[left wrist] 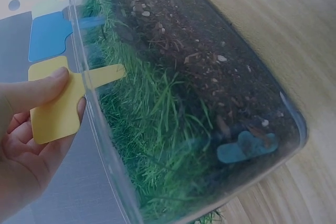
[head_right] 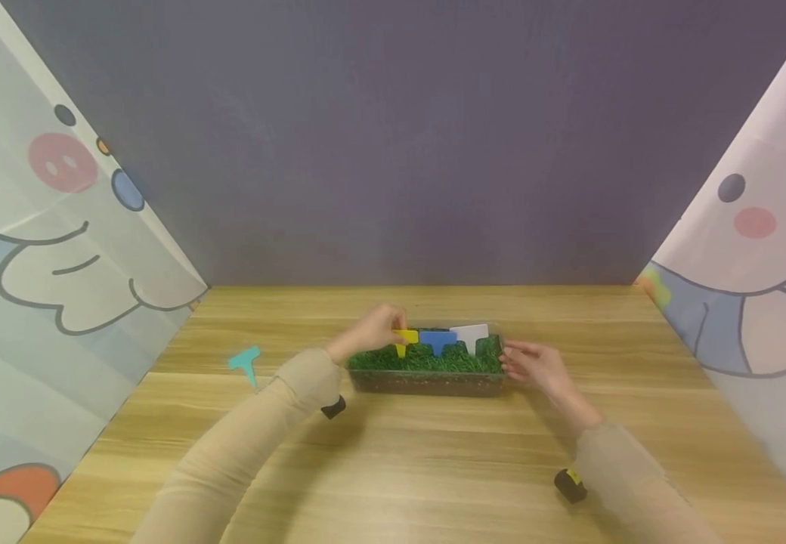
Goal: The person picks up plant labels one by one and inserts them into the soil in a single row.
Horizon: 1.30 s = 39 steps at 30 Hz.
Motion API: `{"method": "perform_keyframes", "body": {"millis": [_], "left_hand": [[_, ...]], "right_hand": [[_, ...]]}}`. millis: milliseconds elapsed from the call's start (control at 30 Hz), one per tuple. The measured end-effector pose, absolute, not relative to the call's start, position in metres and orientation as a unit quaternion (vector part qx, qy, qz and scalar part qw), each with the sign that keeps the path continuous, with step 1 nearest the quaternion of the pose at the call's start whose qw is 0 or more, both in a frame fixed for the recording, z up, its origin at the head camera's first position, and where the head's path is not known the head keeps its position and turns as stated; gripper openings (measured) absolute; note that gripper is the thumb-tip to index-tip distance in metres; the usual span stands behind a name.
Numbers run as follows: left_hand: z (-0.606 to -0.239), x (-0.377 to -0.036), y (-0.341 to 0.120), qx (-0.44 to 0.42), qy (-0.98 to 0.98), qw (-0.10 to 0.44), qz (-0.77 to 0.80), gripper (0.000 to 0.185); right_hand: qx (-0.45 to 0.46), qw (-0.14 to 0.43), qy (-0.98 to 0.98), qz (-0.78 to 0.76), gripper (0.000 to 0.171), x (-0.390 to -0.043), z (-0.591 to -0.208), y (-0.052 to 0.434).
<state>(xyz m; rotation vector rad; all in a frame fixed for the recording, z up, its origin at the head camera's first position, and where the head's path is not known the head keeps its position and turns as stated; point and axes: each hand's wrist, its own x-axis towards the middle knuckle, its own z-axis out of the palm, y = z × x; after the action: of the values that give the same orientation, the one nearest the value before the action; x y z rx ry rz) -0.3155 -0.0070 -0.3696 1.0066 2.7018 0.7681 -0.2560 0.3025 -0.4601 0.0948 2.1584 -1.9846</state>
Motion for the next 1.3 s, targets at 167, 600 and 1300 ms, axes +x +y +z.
{"method": "perform_keyframes", "body": {"millis": [167, 600, 1300], "left_hand": [[-0.37, -0.316, -0.007, 0.337, 0.903, 0.079, 0.255, 0.015], [-0.37, -0.316, -0.006, 0.331, 0.904, 0.089, 0.254, 0.014], [-0.355, -0.314, -0.011, 0.329, 0.897, 0.126, 0.267, 0.016]], "right_hand": [[0.039, 0.103, 0.734, -0.67, 0.099, -0.258, -0.465, 0.304], [0.04, 0.104, 0.73, -0.674, 0.083, -0.256, -0.461, 0.305], [0.036, 0.105, 0.727, -0.677, 0.087, -0.257, -0.461, 0.304]]}}
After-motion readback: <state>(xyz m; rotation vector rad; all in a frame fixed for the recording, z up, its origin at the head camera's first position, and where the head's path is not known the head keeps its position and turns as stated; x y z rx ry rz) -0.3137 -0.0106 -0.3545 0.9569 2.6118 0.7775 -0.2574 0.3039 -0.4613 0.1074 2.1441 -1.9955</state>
